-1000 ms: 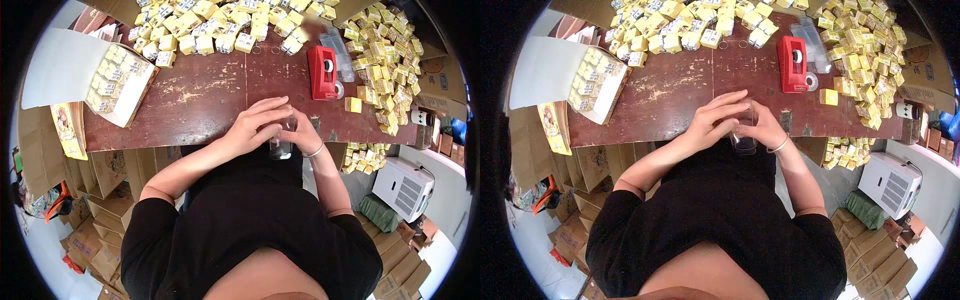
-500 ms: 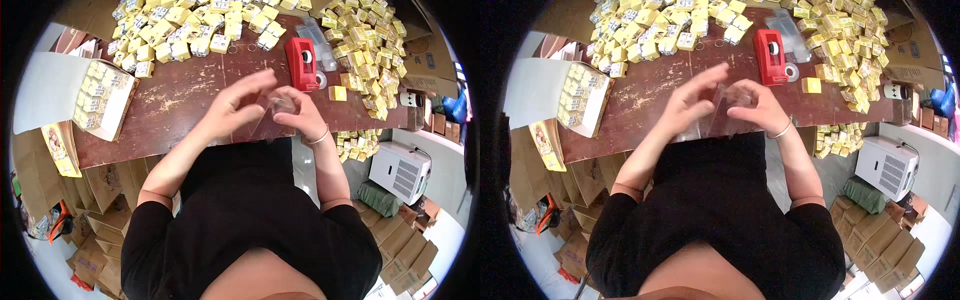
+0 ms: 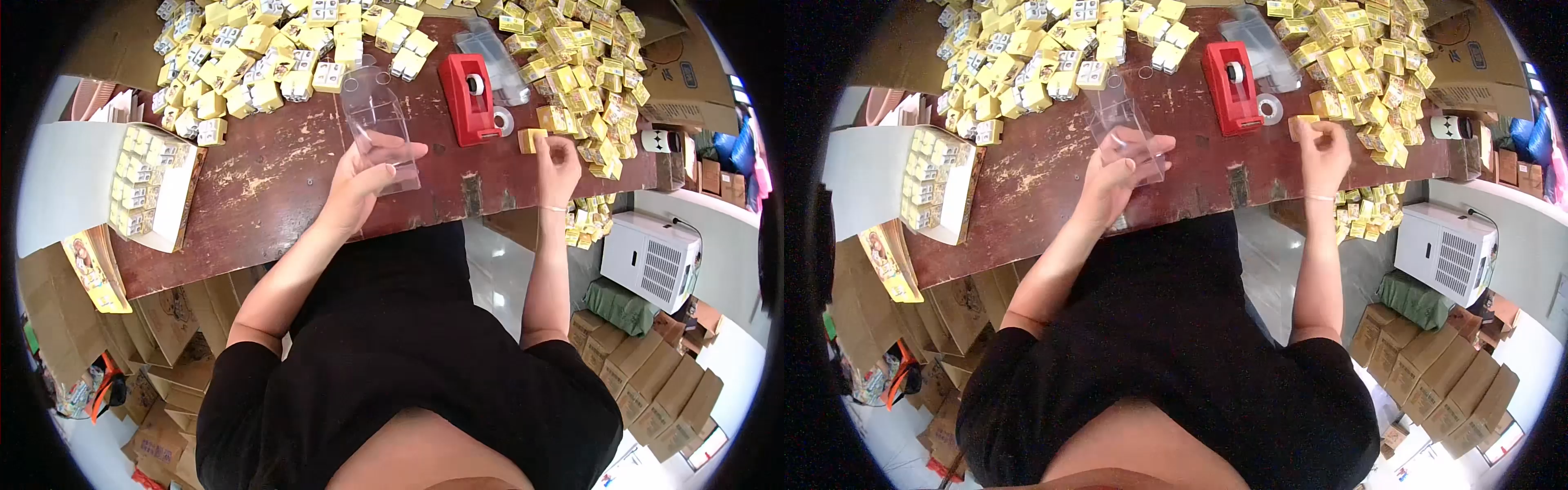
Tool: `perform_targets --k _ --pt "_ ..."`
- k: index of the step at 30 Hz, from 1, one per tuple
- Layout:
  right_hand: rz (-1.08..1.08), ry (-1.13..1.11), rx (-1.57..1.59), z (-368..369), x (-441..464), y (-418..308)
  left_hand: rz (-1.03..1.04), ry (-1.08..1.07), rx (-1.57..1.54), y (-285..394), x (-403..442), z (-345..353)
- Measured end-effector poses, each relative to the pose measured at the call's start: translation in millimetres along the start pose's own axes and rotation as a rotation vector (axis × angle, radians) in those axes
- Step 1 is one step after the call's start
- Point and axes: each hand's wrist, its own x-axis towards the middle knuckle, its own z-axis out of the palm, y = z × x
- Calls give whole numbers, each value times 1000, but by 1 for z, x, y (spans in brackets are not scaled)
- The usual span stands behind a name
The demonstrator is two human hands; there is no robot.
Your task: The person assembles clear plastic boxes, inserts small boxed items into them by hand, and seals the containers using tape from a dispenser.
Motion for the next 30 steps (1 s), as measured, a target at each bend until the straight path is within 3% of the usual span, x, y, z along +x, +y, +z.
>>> perform_targets --k 1,3,5,7,8,12,14,15,17,18,20,22,23,24,26,27,30 --pt "-138 76 -336 -2 12 12 -90 -32 -53 0 1 -3" --pt "-174 87 -506 10 22 36 -171 -98 -89 -1 3 -2" --pt "-77 25 -443 18 23 55 -201 -121 -104 6 1 4" --pt "-218 -84 -307 16 22 52 -231 -141 -115 11 -3 3" --pt "-264 -152 -401 11 18 51 -243 -130 -63 12 -5 -1" --pt "-465 -72 -290 -7 -1 15 -248 -120 -66 14 -13 -21" --pt "-448 -30 -36 -5 -15 1 -247 -99 -51 13 -15 -27" --pt "-331 -64 214 1 -27 -14 -265 -75 -20 13 -16 -29" --pt "-401 -153 210 7 -43 -42 -280 -39 16 13 -19 -34" --pt "-333 -218 442 18 -55 -52 -298 -50 -28 13 -20 -36" --pt "46 -493 920 30 -72 -67 -315 -60 -60 16 -21 -34" --pt "42 -531 848 50 -80 -72 -303 -91 -113 13 -23 -36" --pt "-68 -544 663 58 -81 -77 -296 -49 -99 13 -27 -35" --pt "-522 -426 207 60 -74 -84 -287 -50 -106 12 -29 -36" --pt "-498 -520 43 62 -76 -95 -281 -41 -92 14 -33 -40" --pt "-639 -461 -108 65 -74 -97 -277 -28 -91 16 -35 -43" --pt "-791 -500 -215 80 -71 -91 -280 27 19 19 -38 -52"
